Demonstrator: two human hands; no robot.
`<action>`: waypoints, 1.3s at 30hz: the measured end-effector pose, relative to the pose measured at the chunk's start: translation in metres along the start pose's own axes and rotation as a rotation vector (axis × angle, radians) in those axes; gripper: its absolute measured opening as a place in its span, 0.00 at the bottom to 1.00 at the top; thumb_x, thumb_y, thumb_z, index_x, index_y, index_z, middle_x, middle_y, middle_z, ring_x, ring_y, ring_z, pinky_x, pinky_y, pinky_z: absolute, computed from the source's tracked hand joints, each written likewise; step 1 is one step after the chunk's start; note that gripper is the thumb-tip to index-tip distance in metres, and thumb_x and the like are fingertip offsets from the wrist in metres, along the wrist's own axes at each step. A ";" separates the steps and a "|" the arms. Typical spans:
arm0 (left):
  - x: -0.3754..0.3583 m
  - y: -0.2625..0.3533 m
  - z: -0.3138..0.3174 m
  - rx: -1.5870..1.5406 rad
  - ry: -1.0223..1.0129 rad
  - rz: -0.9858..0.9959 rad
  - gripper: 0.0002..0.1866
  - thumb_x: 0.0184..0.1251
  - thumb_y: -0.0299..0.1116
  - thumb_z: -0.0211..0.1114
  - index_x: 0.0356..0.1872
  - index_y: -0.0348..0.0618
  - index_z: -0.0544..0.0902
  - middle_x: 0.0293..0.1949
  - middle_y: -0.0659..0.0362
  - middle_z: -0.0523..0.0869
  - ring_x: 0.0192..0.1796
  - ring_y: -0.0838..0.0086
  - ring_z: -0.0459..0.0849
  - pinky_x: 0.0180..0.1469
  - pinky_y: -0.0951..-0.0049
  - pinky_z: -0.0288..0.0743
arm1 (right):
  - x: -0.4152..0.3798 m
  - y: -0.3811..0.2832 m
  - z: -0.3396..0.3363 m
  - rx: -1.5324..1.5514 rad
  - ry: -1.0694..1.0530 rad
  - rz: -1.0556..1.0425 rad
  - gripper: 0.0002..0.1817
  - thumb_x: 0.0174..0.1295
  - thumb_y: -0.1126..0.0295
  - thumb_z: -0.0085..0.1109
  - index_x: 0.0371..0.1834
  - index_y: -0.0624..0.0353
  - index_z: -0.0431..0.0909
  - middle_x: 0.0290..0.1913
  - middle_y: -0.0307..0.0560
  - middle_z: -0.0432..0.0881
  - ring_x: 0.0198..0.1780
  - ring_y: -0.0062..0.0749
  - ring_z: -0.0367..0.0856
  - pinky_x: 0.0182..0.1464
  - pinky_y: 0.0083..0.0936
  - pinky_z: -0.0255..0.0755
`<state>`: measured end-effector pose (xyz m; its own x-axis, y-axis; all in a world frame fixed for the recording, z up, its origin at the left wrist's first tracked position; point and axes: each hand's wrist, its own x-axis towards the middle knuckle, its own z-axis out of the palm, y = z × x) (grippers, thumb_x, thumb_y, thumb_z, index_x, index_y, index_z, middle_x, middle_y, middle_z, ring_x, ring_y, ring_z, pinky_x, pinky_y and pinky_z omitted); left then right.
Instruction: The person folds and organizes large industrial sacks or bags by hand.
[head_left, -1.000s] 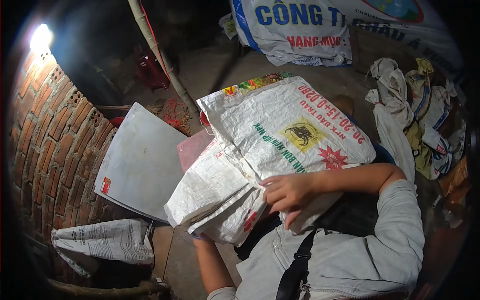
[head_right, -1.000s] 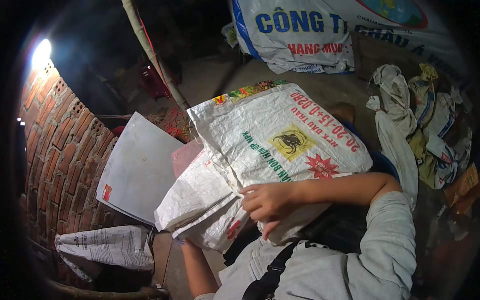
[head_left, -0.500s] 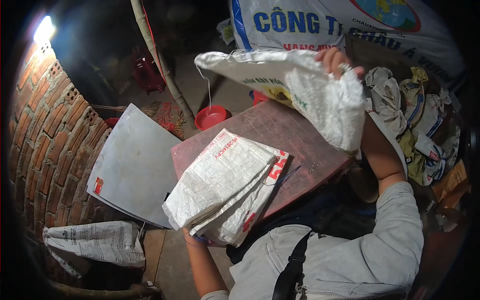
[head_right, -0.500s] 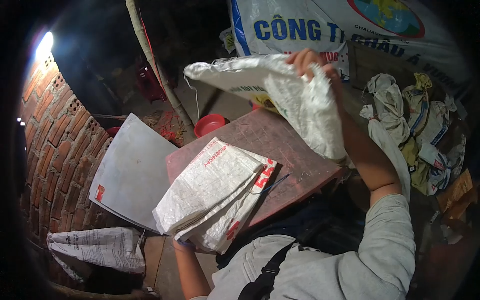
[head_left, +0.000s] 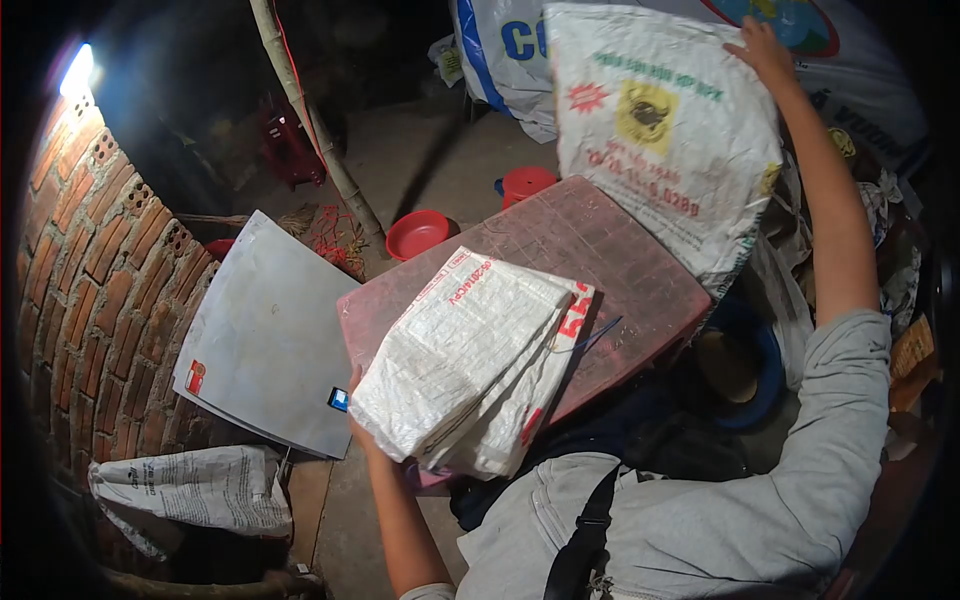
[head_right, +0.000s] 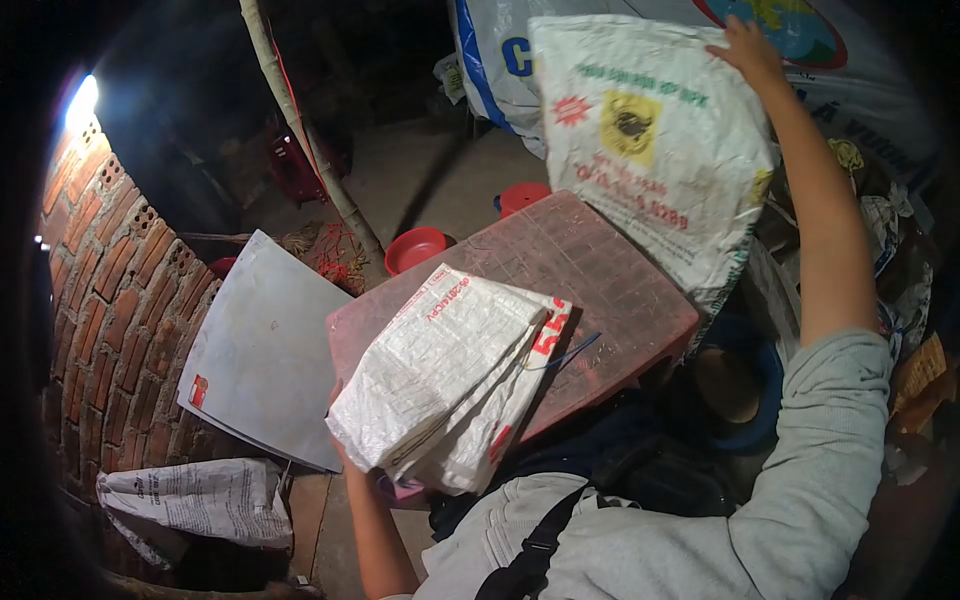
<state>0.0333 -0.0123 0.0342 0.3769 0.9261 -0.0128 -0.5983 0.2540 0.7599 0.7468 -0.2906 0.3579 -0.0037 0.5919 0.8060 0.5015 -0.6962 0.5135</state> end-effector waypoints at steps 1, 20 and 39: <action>0.001 0.004 -0.010 0.000 -0.005 -0.006 0.27 0.66 0.38 0.60 0.65 0.41 0.73 0.52 0.48 0.84 0.53 0.60 0.81 0.59 0.57 0.73 | -0.003 0.003 -0.011 -0.104 -0.296 0.247 0.22 0.65 0.49 0.59 0.49 0.55 0.79 0.58 0.46 0.73 0.52 0.49 0.77 0.50 0.42 0.77; -0.009 0.036 -0.020 1.280 -0.259 0.499 0.39 0.53 0.32 0.71 0.70 0.45 0.70 0.59 0.49 0.81 0.60 0.56 0.79 0.66 0.62 0.66 | -0.189 -0.140 0.094 1.059 -1.339 0.622 0.18 0.65 0.75 0.51 0.58 0.60 0.78 0.65 0.51 0.75 0.60 0.39 0.77 0.65 0.36 0.67; 0.127 -0.032 0.027 0.182 -0.165 -0.193 0.21 0.75 0.31 0.52 0.67 0.44 0.67 0.55 0.54 0.82 0.51 0.67 0.85 0.51 0.66 0.82 | -0.121 -0.518 -0.205 1.438 -0.661 -0.650 0.47 0.50 0.40 0.67 0.76 0.32 0.60 0.79 0.59 0.50 0.77 0.69 0.46 0.72 0.70 0.38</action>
<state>0.1189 0.0896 0.0259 0.5902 0.8039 -0.0736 -0.3734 0.3527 0.8580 0.3099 -0.0846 0.0544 -0.3608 0.9209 0.1477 0.8799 0.3886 -0.2733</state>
